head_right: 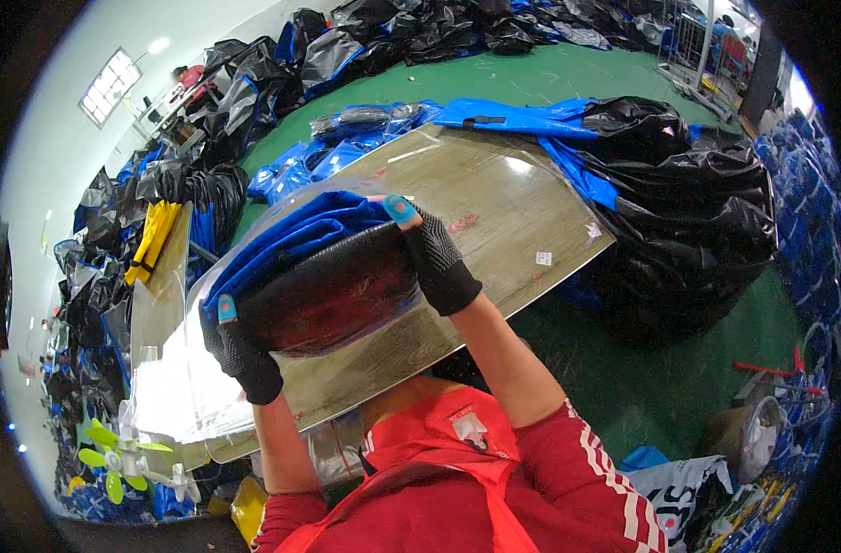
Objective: The person repeatedly places blue and black plastic bags into clear plastic sleeves on a table, then folds and stacks the packaged items. The person handles the bags one at a time, aligning them within the sleeves and stacking the finished units.
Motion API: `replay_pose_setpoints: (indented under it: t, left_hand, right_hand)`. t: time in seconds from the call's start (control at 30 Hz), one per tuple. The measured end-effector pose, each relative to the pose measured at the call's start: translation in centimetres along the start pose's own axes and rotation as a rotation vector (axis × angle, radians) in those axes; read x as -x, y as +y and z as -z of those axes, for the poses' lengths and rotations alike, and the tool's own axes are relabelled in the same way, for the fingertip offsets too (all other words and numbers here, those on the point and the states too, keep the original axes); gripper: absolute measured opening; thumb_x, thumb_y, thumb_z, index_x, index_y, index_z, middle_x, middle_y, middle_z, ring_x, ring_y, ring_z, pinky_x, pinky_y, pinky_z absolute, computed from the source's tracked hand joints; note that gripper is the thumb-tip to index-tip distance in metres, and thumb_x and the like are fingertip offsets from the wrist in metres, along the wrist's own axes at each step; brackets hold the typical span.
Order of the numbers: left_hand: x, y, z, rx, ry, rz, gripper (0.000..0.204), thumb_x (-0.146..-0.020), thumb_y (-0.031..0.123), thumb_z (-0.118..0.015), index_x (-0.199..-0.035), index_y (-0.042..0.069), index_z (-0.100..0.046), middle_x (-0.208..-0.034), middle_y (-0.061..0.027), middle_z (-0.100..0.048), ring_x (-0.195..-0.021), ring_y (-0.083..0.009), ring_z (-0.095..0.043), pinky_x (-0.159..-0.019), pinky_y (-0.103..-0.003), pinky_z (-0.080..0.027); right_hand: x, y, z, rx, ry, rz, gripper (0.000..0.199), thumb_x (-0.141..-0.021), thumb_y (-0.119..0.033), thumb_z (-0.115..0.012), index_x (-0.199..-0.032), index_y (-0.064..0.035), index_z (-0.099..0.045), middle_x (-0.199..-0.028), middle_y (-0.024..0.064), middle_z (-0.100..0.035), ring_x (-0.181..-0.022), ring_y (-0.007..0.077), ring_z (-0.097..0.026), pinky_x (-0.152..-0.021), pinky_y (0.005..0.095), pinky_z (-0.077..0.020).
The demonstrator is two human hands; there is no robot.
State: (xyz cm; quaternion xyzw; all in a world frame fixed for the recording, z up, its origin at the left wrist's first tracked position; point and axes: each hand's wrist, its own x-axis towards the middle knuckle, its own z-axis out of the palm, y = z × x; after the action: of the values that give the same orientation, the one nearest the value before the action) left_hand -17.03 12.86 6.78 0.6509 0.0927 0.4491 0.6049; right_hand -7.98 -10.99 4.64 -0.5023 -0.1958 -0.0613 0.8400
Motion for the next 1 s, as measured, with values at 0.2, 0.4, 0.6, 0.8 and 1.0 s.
replay_pose_setpoints:
  t: [0.2,0.4,0.6,0.8,1.0]
  left_hand:
    - [-0.1,-0.5,-0.4,-0.055,0.048,-0.16,0.035,-0.093,0.027,-0.064,-0.112,-0.002,-0.063,-0.105,-0.0113,-0.062,-0.095,-0.0176,-0.055,-0.087,-0.032,-0.043]
    - [-0.5,1.6,-1.3,0.159,0.096,-0.045,0.036,-0.096,0.032,-0.059,-0.103,-0.003,-0.065,-0.092,-0.0101,-0.066,-0.087,-0.0158,-0.057,-0.084,-0.03,-0.046]
    - [-6.0,4.9,-2.7,0.038,0.239,-0.332,0.035,-0.096,0.03,-0.058,-0.097,-0.004,-0.063,-0.093,-0.0124,-0.067,-0.086,-0.018,-0.065,-0.079,-0.03,-0.053]
    - [-7.0,9.5,2.4,0.131,0.118,-0.168,0.033,-0.096,0.034,-0.056,-0.103,0.002,-0.06,-0.083,-0.0174,-0.068,-0.058,-0.0232,-0.064,-0.054,-0.033,-0.056]
    - [-7.8,5.2,2.1,0.17,-0.425,0.207,0.036,-0.096,0.04,-0.052,-0.106,0.006,-0.059,-0.09,-0.0158,-0.069,-0.063,-0.0211,-0.067,-0.05,-0.029,-0.05]
  right_hand:
    - [0.7,0.6,-1.6,0.172,0.26,0.066,0.021,-0.095,-0.018,-0.056,-0.104,-0.0021,-0.065,-0.092,0.0058,-0.067,-0.076,0.011,-0.06,-0.067,0.0257,-0.0476]
    - [-0.8,-1.5,-3.8,0.71,0.315,0.658,0.018,-0.092,-0.004,-0.056,-0.108,-0.0035,-0.066,-0.1,0.0104,-0.067,-0.091,0.019,-0.063,-0.082,0.0284,-0.0478]
    - [-6.2,-6.6,-5.3,0.627,0.289,0.856,0.027,-0.086,0.001,-0.06,-0.111,-0.0069,-0.067,-0.1,0.0111,-0.069,-0.094,0.0203,-0.065,-0.086,0.0302,-0.0492]
    - [-2.6,-12.7,-6.4,0.411,0.01,0.741,0.027,-0.09,0.0,-0.058,-0.115,-0.0052,-0.061,-0.097,0.01,-0.068,-0.086,0.0193,-0.066,-0.081,0.0313,-0.0524]
    - [-1.8,-11.2,-2.8,0.78,-0.001,0.124,0.023,-0.095,-0.009,-0.05,-0.117,-0.0076,-0.06,-0.062,0.0053,-0.057,-0.048,0.0127,-0.055,-0.041,0.0292,-0.0442]
